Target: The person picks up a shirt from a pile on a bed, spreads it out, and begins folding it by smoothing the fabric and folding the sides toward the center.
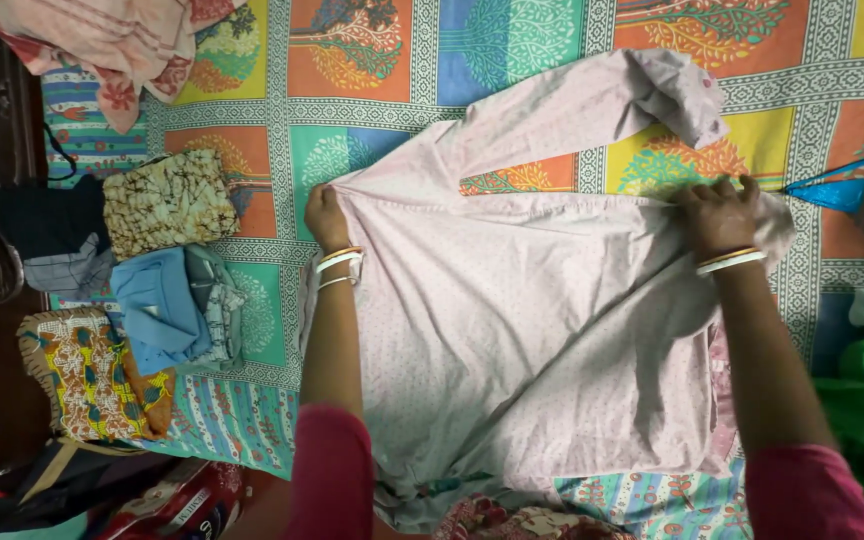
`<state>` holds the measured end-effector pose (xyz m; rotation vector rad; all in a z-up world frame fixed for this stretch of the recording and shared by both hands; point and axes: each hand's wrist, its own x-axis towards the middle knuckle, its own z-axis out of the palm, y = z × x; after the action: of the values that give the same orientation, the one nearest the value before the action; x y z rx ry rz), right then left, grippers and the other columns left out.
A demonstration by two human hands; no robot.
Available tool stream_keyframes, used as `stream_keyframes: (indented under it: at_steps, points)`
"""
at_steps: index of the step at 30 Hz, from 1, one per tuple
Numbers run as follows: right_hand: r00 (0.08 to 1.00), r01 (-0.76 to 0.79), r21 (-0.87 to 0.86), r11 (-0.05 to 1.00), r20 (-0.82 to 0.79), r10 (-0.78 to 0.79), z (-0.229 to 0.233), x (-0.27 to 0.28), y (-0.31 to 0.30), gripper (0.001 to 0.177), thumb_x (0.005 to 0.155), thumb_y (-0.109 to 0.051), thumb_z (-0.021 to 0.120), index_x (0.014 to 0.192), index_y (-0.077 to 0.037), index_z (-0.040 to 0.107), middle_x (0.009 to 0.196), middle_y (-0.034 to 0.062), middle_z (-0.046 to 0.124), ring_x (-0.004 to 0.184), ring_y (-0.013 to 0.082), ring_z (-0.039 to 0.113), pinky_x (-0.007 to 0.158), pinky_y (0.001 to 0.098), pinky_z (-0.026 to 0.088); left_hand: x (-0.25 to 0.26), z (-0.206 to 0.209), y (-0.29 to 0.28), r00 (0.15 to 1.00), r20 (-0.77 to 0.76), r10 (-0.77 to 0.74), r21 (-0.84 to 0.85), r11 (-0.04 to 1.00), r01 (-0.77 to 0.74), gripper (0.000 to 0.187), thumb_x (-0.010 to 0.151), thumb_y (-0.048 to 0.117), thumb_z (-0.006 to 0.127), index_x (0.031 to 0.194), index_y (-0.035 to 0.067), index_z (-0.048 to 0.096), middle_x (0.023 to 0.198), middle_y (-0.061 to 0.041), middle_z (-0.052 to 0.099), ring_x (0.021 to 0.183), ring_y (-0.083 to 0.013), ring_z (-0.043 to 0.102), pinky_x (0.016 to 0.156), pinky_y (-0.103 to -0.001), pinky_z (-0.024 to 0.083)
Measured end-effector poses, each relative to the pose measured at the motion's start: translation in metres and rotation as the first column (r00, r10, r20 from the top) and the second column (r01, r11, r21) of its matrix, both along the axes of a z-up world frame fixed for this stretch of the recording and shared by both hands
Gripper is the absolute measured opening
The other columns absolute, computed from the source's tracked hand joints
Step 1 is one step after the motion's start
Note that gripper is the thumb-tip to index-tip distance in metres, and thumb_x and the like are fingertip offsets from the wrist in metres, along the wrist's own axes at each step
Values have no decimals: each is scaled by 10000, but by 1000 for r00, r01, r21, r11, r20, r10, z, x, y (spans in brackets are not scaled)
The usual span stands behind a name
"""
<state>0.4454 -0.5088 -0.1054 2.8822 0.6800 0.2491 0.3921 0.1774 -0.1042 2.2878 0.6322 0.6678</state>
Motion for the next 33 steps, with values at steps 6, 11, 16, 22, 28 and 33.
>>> stream_keyframes:
  at_steps: [6,11,16,22,28,33]
  points:
    - [996,75,301,951,-63,-58,5,37,-60,202,1110,-276,642,951,-162,692,836,118,685,780,314,680,801,409,526,12,36,-7,996,33,-85,-266,960,90,143,1046,109,613,1040,-17,680,867,-112,634,787,-159,503,736,-305,459]
    - [946,323,198,926,-88,-311,0,64,-45,278,1099,-341,676,916,-135,710,740,157,676,775,373,684,744,477,525,52,40,-23,988,136,-74,-179,979,98,129,1026,106,616,1060,3,686,898,-104,697,793,-165,581,758,-304,501]
    - [972,219,317,923,13,-235,24,45,-28,195,954,-177,676,1139,-115,670,1173,107,715,1149,362,626,1009,526,454,37,33,-25,1000,-10,29,-210,977,-30,208,1008,130,606,1169,36,697,1027,-120,744,879,-237,664,833,-337,528]
    - [975,180,542,821,15,-224,49,-86,-26,641,859,-91,747,1472,-11,577,1505,209,563,1369,440,513,1173,537,390,-77,48,-90,978,-115,-171,352,914,201,514,1045,234,626,1484,13,475,1539,-229,500,1437,-405,459,1178,-573,288]
    - [876,410,636,654,-76,-476,36,-252,-32,461,1022,-109,699,1456,-17,573,1445,226,593,1306,418,546,1131,513,424,-228,78,-206,890,-370,-264,235,901,365,537,993,221,625,1492,79,484,1559,-109,510,1506,-322,383,1253,-620,169]
    - [754,603,690,401,-330,-568,44,-346,-35,386,976,-108,726,1340,-32,623,1226,183,647,1094,364,600,1006,460,484,-314,78,-273,848,-309,-430,109,870,481,574,940,181,657,1479,71,494,1539,-143,518,1502,-350,384,1227,-623,152]
